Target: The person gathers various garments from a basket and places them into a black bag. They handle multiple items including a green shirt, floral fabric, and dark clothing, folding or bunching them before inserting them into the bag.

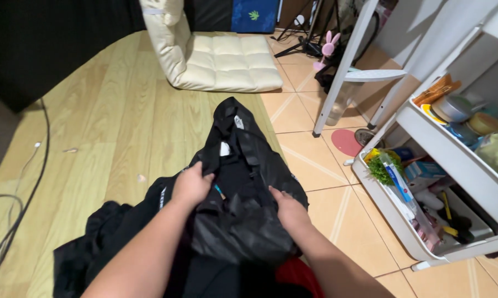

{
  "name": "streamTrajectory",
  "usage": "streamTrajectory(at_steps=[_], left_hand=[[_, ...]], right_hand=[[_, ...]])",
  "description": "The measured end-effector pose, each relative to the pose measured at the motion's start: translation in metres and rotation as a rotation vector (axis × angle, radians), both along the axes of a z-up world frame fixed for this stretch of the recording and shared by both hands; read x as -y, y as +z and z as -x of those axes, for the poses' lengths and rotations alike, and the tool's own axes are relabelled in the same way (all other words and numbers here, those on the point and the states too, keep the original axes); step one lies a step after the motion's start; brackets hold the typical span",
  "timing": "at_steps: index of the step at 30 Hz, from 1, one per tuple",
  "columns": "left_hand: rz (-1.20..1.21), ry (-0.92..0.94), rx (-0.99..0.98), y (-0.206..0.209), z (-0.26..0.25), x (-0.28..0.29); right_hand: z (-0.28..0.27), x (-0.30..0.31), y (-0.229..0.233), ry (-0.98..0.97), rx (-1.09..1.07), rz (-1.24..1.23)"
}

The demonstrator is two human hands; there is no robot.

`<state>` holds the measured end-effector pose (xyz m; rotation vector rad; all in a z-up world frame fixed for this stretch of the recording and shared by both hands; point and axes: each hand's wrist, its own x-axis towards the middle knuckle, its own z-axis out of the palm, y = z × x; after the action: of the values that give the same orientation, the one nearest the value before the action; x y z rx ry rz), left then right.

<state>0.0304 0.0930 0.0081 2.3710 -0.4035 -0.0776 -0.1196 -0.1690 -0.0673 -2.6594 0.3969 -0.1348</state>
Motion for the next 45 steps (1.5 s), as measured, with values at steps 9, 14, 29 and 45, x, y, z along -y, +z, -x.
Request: streamTrajectory(at_steps=[9, 14, 29, 45], left_hand=[[-0.137, -0.056, -0.042, 0.004, -0.001, -0.009], [-0.039, -0.044, 0.075, 0.002, -0.016, -0.013], [0.718, 0.218, -0.419, 0.048, -0.015, -0.009], [1.317, -0.004, -0.542, 0.077, -0.014, 0.060]], right_hand=[[0.006, -0.064, 0.067, -0.125, 0.172, 0.043], [0.044, -0.125, 0.117, 0.040, 0.090, 0.090], [0.058, -0.129, 0.113, -0.041, -0.208, 0.176], [0.007, -0.013, 0.043, -0.205, -0.153, -0.080]])
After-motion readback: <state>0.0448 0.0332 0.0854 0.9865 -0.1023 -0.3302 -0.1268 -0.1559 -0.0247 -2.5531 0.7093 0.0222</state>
